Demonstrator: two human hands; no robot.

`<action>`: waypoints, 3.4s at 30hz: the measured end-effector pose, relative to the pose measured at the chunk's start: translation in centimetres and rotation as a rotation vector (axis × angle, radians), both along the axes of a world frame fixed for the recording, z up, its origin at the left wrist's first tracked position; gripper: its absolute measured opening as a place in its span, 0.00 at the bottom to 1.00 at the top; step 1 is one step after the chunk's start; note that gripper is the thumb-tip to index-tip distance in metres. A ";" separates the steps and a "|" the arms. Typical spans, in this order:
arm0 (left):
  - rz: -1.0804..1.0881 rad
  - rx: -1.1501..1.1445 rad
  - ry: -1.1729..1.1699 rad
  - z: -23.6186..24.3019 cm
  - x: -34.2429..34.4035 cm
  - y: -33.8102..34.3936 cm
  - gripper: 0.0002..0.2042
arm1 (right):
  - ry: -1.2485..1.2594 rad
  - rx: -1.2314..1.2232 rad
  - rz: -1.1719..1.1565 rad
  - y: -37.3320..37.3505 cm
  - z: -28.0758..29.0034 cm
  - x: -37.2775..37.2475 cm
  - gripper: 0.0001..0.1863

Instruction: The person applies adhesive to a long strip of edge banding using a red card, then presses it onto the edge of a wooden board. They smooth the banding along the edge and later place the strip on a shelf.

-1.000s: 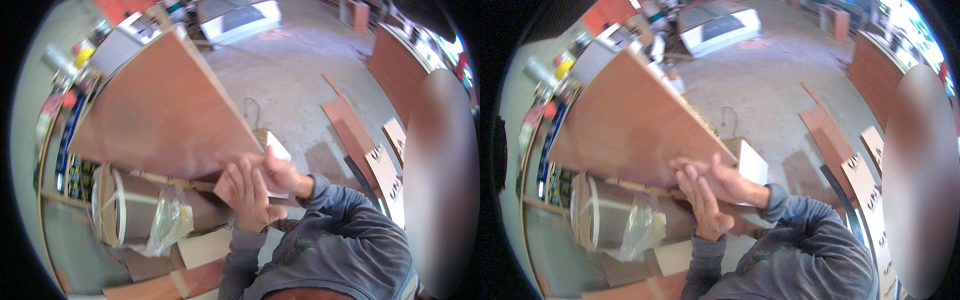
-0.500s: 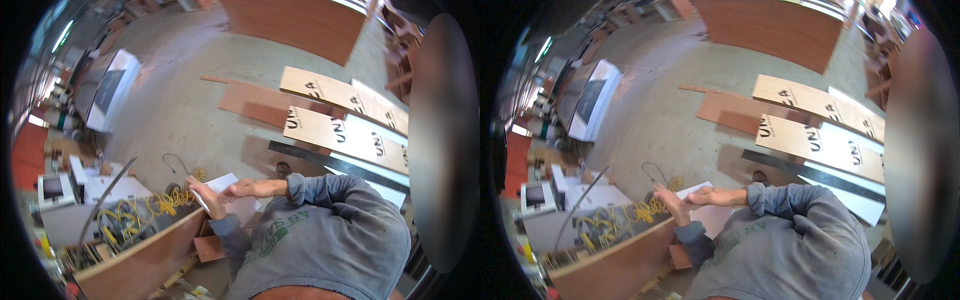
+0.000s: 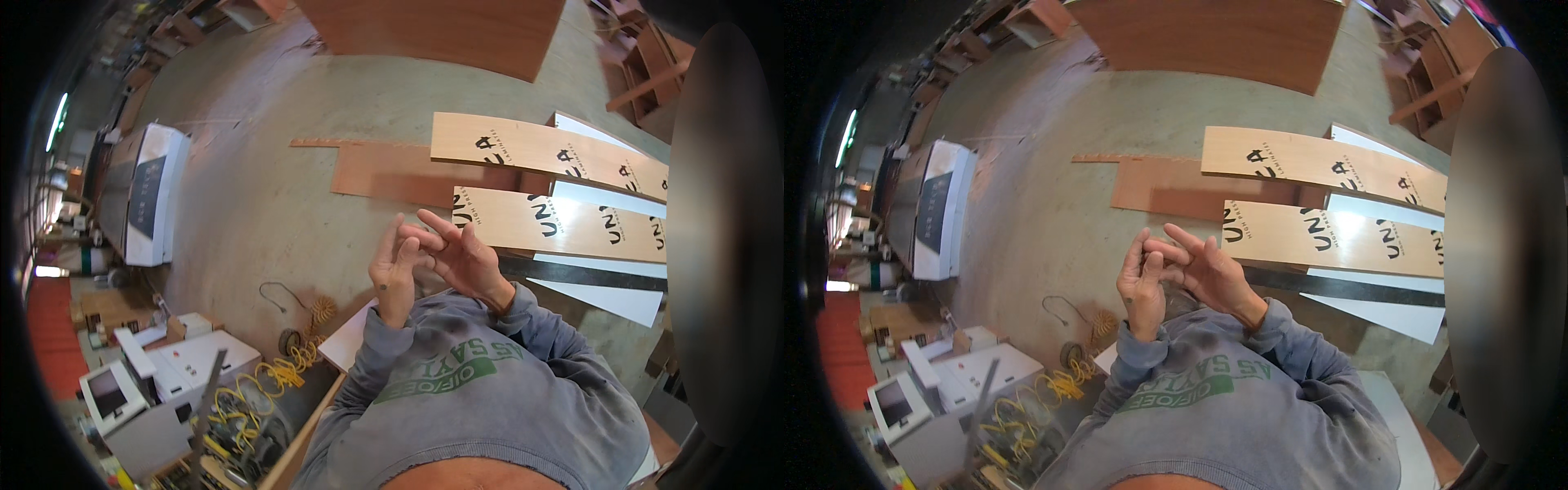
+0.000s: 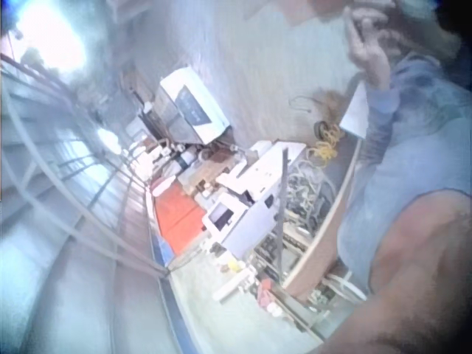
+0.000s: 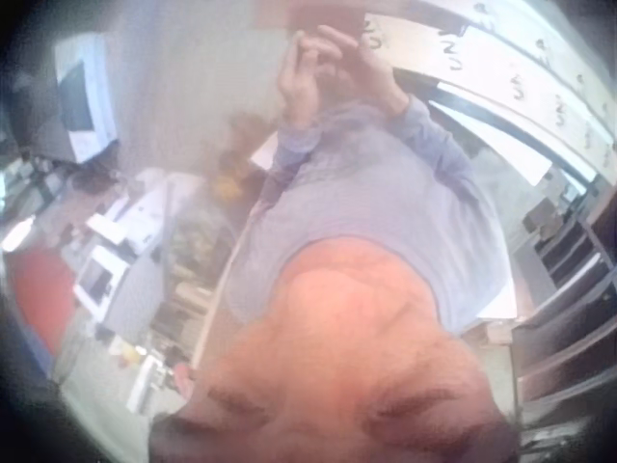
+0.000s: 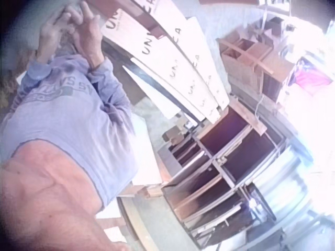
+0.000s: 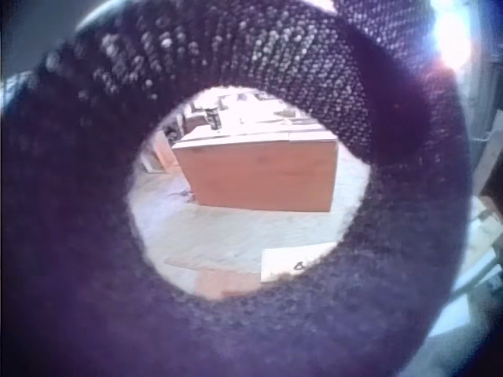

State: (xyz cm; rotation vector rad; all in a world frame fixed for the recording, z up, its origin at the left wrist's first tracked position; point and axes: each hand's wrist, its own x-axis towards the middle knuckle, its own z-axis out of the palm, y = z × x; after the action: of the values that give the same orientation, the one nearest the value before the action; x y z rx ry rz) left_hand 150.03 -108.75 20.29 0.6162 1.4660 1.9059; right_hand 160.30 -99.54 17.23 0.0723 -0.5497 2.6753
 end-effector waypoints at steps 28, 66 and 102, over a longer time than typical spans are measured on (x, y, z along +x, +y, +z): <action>-0.600 0.296 0.587 -4.7 -45.3 14.4 0.18 | -0.506 -0.224 -0.639 5.3 -4.3 -41.6 0.19; -0.945 -1.415 0.487 -38.3 -89.2 33.9 0.34 | 0.479 1.803 0.421 57.0 32.3 -71.8 0.18; -1.126 -1.292 0.581 -42.3 -113.6 82.6 0.24 | -1.647 0.962 -1.088 95.7 -13.9 -75.7 0.11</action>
State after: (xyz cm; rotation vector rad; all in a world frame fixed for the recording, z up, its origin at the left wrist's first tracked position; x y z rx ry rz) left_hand 36.39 -26.14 -21.98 0.9960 1.7068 -0.1957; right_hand 84.64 -3.81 3.35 -1.6292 -1.5643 0.7363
